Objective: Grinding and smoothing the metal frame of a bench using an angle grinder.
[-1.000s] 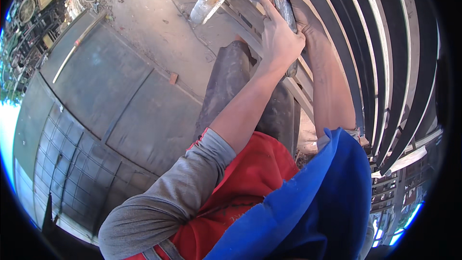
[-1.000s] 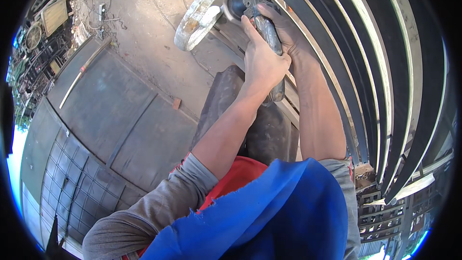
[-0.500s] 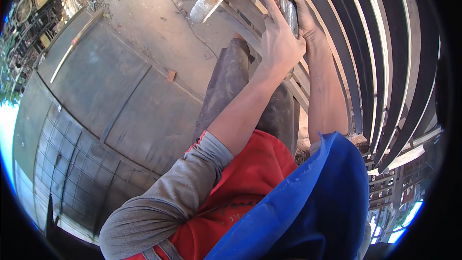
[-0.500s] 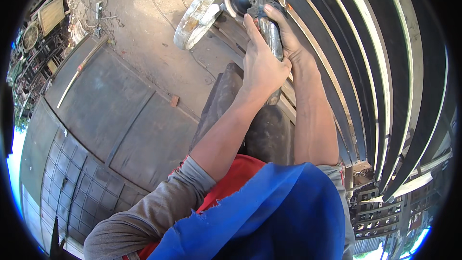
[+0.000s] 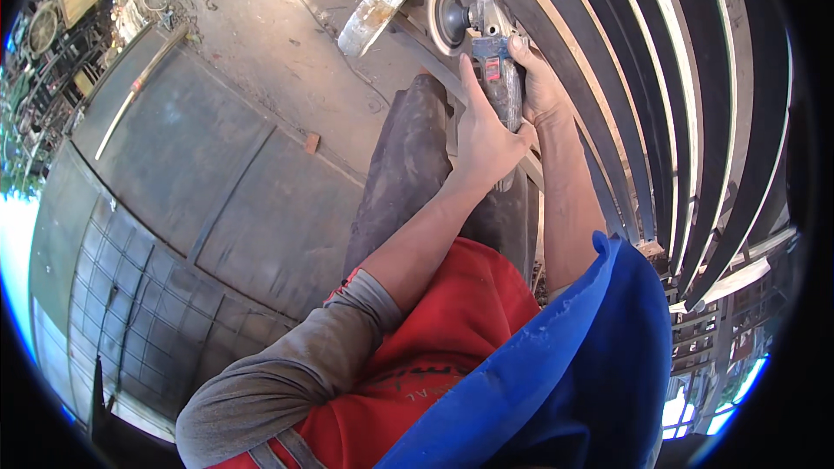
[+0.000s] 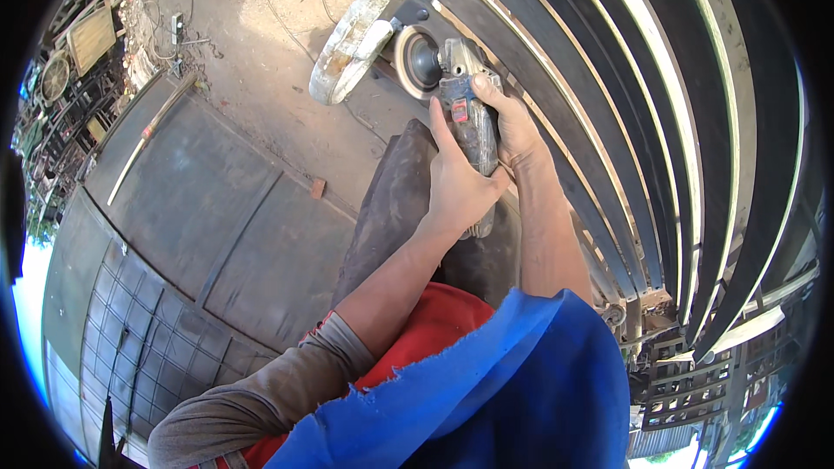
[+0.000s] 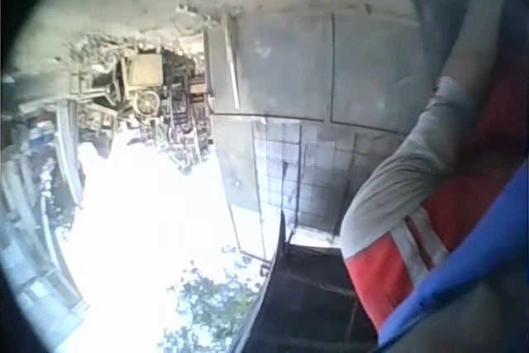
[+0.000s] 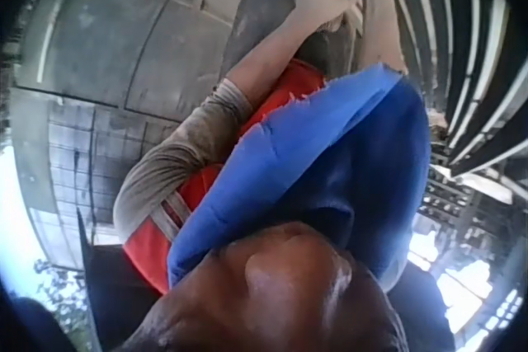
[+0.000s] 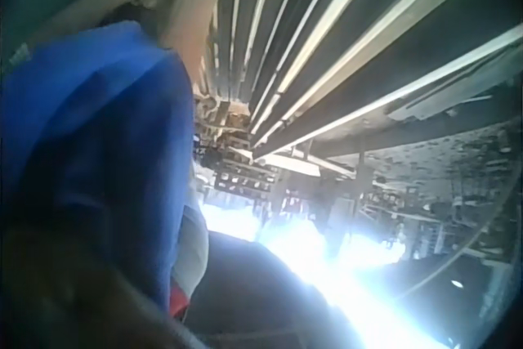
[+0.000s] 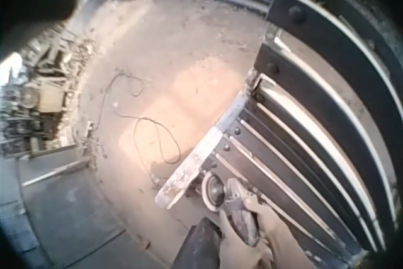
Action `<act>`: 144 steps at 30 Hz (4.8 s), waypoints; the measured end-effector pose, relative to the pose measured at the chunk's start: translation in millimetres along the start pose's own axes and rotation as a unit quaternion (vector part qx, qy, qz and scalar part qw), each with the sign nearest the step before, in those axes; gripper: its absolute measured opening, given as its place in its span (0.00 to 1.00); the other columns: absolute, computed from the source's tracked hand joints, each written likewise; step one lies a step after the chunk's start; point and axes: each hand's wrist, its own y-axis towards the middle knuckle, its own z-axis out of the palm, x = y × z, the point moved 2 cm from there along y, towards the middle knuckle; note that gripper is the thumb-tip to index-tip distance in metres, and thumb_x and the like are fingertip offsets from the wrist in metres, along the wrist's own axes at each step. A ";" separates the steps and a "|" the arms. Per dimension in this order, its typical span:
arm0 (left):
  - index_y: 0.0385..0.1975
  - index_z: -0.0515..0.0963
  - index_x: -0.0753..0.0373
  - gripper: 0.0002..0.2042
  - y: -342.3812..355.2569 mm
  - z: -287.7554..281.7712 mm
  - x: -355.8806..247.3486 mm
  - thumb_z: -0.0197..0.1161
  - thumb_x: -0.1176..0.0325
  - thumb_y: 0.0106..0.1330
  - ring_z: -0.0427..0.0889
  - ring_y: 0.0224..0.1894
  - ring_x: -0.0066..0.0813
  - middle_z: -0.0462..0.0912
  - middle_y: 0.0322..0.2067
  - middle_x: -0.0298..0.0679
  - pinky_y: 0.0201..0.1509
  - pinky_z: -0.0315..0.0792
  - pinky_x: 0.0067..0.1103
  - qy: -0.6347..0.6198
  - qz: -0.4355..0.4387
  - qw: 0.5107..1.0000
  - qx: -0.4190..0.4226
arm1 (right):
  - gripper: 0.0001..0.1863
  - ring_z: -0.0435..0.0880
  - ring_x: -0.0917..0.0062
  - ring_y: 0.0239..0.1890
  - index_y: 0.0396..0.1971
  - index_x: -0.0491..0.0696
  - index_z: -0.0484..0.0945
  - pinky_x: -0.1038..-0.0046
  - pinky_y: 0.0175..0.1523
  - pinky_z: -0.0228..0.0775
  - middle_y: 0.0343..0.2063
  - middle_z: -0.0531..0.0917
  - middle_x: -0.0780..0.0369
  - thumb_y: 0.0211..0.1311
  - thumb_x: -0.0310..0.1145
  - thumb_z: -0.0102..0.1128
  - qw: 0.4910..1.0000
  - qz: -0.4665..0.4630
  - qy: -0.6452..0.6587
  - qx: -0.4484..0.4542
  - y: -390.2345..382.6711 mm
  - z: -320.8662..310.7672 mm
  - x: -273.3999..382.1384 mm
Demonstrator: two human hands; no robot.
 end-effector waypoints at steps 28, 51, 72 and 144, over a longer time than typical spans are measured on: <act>0.54 0.58 0.69 0.35 60.6 -37.6 1.7 0.74 0.67 0.52 0.88 0.33 0.54 0.84 0.37 0.55 0.40 0.81 0.40 0.069 -0.065 0.995 0.043 | 0.22 0.82 0.76 0.30 0.42 0.44 0.83 0.76 0.36 0.72 0.30 0.85 0.59 0.60 0.48 0.72 0.999 0.002 -0.035 0.010 53.4 30.3 -1.3; 0.62 0.58 0.72 0.39 68.5 -50.7 -3.1 0.73 0.68 0.53 0.88 0.35 0.62 0.85 0.36 0.58 0.41 0.81 0.43 0.192 -0.021 0.980 0.048 | 0.25 0.88 0.70 0.40 0.56 0.40 0.77 0.69 0.46 0.81 0.43 0.87 0.52 0.68 0.44 0.61 0.995 -0.021 0.073 0.057 70.7 27.0 -19.7; 0.65 0.61 0.70 0.41 79.9 -96.6 7.6 0.71 0.68 0.49 0.86 0.35 0.67 0.86 0.35 0.60 0.38 0.79 0.44 0.331 0.028 0.935 0.128 | 0.27 0.86 0.66 0.45 0.61 0.38 0.75 0.67 0.55 0.77 0.44 0.86 0.51 0.68 0.40 0.61 0.984 -0.045 0.170 0.004 69.3 45.8 -49.9; 0.60 0.65 0.68 0.34 311.0 -221.2 -99.5 0.76 0.71 0.55 0.87 0.30 0.46 0.86 0.35 0.48 0.34 0.79 0.33 0.502 0.487 0.587 0.407 | 0.22 0.75 0.65 0.33 0.29 0.55 0.93 0.58 0.52 0.53 0.30 0.89 0.59 0.58 0.52 0.53 0.518 0.059 -0.528 -0.671 107.5 -81.4 -123.6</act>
